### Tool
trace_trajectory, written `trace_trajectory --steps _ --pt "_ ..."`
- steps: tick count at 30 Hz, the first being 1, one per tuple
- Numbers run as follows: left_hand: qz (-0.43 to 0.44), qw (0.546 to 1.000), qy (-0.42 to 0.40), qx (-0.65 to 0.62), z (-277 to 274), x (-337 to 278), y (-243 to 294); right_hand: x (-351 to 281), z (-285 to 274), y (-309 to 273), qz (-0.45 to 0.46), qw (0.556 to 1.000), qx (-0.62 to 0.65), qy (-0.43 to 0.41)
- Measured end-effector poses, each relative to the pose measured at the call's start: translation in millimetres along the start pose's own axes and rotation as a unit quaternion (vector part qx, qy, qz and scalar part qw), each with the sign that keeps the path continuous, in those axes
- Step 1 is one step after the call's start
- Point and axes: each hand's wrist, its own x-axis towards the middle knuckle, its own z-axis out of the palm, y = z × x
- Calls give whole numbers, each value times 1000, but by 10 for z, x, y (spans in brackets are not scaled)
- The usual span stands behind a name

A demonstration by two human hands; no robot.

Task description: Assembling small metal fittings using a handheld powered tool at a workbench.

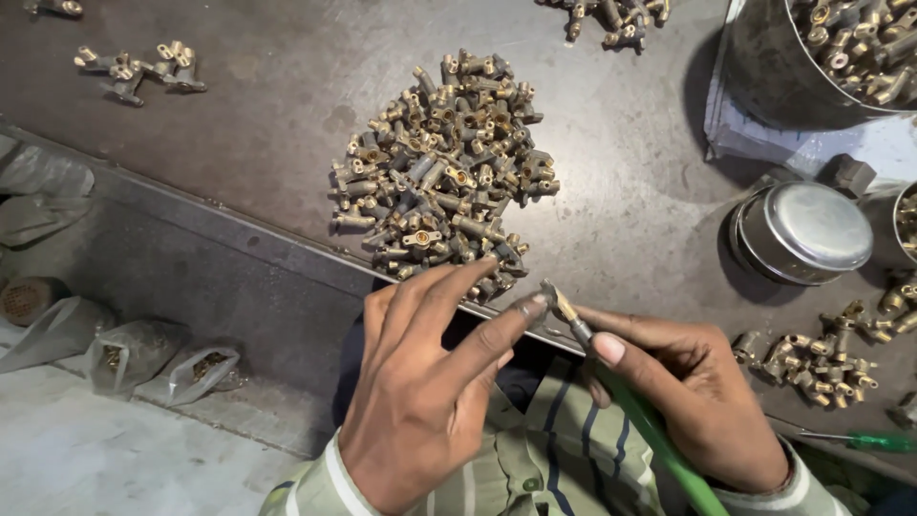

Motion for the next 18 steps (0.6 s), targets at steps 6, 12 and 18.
trace_trajectory --steps 6,12,18 --pt "12 1000 4 5 -34 -11 -32 40 50 -60 6 999 38 -26" --pt "-194 853 -12 -484 256 -162 68 235 202 -44 8 996 61 63" --pt "-348 839 96 -406 625 -265 2 390 147 -14 -44 998 -5 52"
